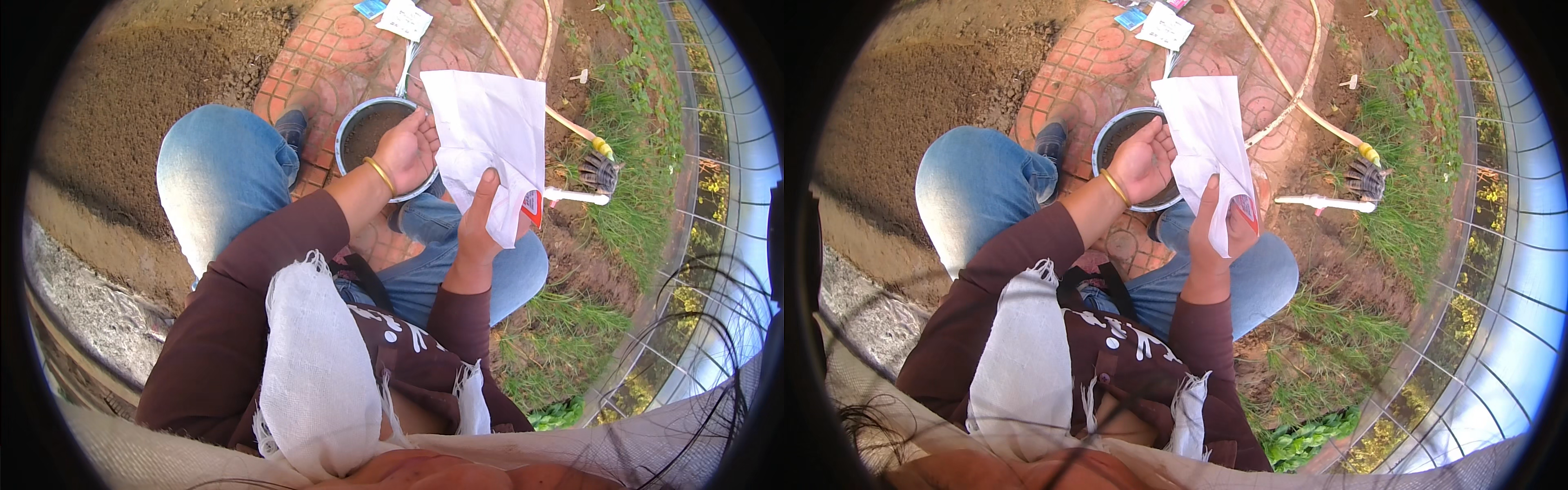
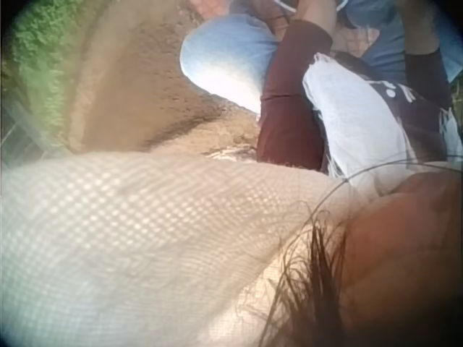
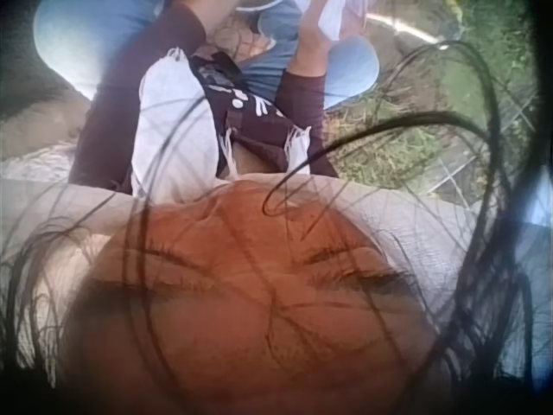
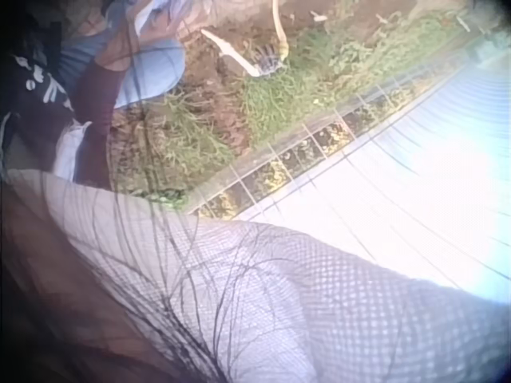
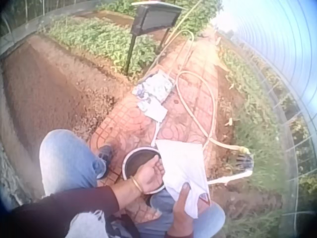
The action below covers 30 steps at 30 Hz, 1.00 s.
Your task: The person mixes soil in a metal bowl with their hand, then opens a seed packet and pours the seeds into the bowl. They continue to mix the seeds into the soil by hand.
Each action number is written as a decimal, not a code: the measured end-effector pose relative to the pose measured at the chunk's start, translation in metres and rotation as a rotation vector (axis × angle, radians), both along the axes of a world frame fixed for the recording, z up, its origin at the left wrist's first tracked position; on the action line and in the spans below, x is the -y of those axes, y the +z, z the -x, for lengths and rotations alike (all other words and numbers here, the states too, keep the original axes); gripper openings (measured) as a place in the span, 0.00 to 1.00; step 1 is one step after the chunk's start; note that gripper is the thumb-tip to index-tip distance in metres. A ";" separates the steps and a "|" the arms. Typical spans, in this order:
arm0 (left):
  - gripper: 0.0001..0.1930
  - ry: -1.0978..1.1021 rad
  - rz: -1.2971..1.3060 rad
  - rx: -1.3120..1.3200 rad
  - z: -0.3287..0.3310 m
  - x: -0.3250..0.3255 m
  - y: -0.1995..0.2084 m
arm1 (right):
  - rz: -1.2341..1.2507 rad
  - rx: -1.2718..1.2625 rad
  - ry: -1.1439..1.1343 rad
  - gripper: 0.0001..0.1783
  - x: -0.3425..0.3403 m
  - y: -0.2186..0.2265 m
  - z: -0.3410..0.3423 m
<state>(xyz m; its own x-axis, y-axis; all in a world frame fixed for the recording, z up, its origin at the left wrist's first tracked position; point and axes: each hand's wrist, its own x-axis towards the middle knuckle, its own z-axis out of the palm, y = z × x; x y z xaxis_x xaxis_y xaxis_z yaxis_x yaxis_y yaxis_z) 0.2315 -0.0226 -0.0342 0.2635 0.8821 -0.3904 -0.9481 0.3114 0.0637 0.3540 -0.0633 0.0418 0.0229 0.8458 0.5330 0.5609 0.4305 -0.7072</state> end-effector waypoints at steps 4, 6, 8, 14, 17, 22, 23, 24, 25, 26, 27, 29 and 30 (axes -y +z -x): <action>0.22 -0.019 -0.004 -0.015 0.002 0.001 0.003 | 0.111 -0.437 -0.079 0.24 -0.005 0.001 0.013; 0.22 -0.023 -0.008 -0.017 0.001 0.002 0.005 | 0.140 -0.429 -0.030 0.29 -0.009 -0.004 0.005; 0.21 -0.038 -0.044 0.003 0.000 0.002 0.005 | 0.152 -0.455 -0.008 0.31 -0.012 -0.009 0.000; 0.21 -0.108 -0.068 -0.021 -0.001 0.003 0.001 | 0.190 -0.548 0.012 0.33 -0.014 -0.015 -0.004; 0.21 -0.107 -0.057 -0.004 0.000 0.003 0.000 | 0.203 -0.550 0.033 0.33 -0.013 -0.012 -0.002; 0.16 -0.093 0.002 0.020 0.001 0.003 0.006 | 0.240 -0.561 0.058 0.33 -0.012 -0.010 0.000; 0.16 -0.090 0.004 0.018 0.002 0.003 0.007 | 0.240 -0.591 0.069 0.33 -0.012 -0.010 0.000; 0.15 -0.078 -0.009 -0.002 0.002 0.003 0.007 | 0.240 -0.622 0.080 0.32 -0.013 -0.010 0.000; 0.15 -0.067 -0.022 -0.022 0.001 0.003 0.007 | 0.240 -0.652 0.091 0.32 -0.013 -0.011 0.000; 0.14 -0.056 -0.035 -0.043 0.001 0.003 0.006 | 0.266 -0.699 0.084 0.32 -0.012 -0.012 0.000; 0.14 -0.048 -0.038 -0.055 0.001 0.003 0.006 | 0.293 -0.746 0.077 0.32 -0.011 -0.014 0.000; 0.14 -0.027 -0.043 -0.080 -0.001 0.003 0.004 | 0.313 -0.778 0.069 0.32 -0.010 -0.015 0.001; 0.14 -0.025 -0.042 -0.076 -0.001 0.003 0.003 | 0.306 -0.764 0.068 0.32 -0.010 -0.014 0.003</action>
<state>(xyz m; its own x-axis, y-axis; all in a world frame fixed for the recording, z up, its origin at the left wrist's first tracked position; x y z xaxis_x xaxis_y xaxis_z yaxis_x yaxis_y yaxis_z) 0.2323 -0.0252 -0.0313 0.2569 0.8915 -0.3730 -0.9319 0.3308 0.1488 0.3510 -0.0536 0.0273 0.2292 0.9637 0.1370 -0.1424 0.1725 -0.9747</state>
